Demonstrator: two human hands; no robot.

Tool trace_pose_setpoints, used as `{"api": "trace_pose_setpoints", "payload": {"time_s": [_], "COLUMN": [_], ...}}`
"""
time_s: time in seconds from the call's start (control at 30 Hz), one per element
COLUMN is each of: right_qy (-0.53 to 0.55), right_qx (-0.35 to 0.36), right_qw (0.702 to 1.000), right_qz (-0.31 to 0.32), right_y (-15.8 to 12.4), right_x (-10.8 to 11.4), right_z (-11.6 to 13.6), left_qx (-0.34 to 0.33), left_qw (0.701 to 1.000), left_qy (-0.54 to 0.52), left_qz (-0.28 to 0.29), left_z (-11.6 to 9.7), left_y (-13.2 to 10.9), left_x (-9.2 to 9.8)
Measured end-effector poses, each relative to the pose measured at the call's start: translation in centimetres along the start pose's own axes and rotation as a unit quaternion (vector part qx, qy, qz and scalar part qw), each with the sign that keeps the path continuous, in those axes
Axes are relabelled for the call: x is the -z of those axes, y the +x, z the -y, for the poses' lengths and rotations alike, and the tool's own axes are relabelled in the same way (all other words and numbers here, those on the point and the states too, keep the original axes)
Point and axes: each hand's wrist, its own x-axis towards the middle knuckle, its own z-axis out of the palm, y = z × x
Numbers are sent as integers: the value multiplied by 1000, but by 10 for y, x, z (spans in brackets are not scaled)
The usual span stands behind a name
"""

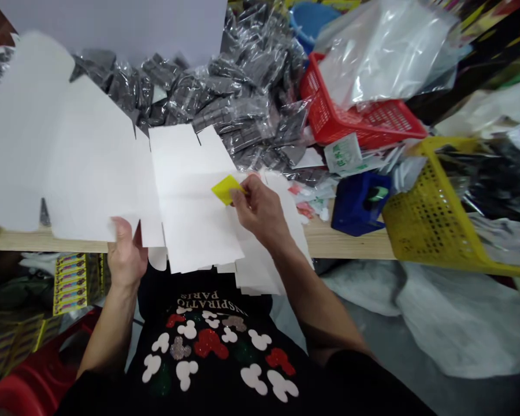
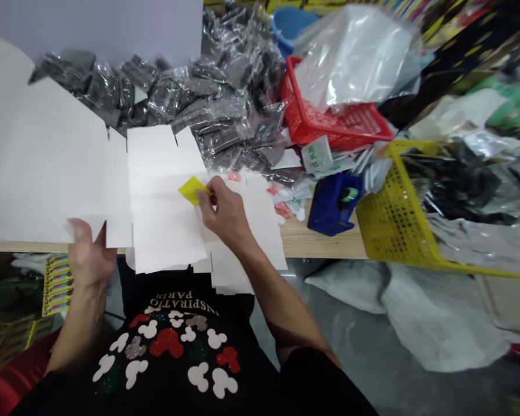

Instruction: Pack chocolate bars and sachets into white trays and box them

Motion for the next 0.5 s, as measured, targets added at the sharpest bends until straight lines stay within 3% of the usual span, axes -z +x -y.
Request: {"api": "trace_pose_setpoints", "payload": {"time_s": [0.07, 0.13, 0.27, 0.37, 0.43, 0.5], "right_qy": [36, 65, 11, -15, 8, 40], "right_qx": [-48, -64, -1, 27, 23, 18], "right_qw": [997, 994, 1000, 999, 1000, 999], "right_qz": [-53, -67, -21, 12, 7, -14], "right_y": [6, 9, 9, 6, 5, 5], "right_x": [-13, -19, -19, -21, -25, -28], "right_z": [-14, -22, -17, -9, -7, -8], "left_qx": [-13, -31, -20, -16, -47, -79], "left_qw": [994, 984, 991, 992, 991, 984], "left_qy": [-94, -159, -136, -128, -128, -135], "left_qz": [47, 76, -6, -15, 9, 81], "left_z": [-8, -8, 7, 14, 11, 4], "left_y": [6, 17, 51, 73, 81, 82], "left_x": [-4, -7, -19, -22, -16, -6]}}
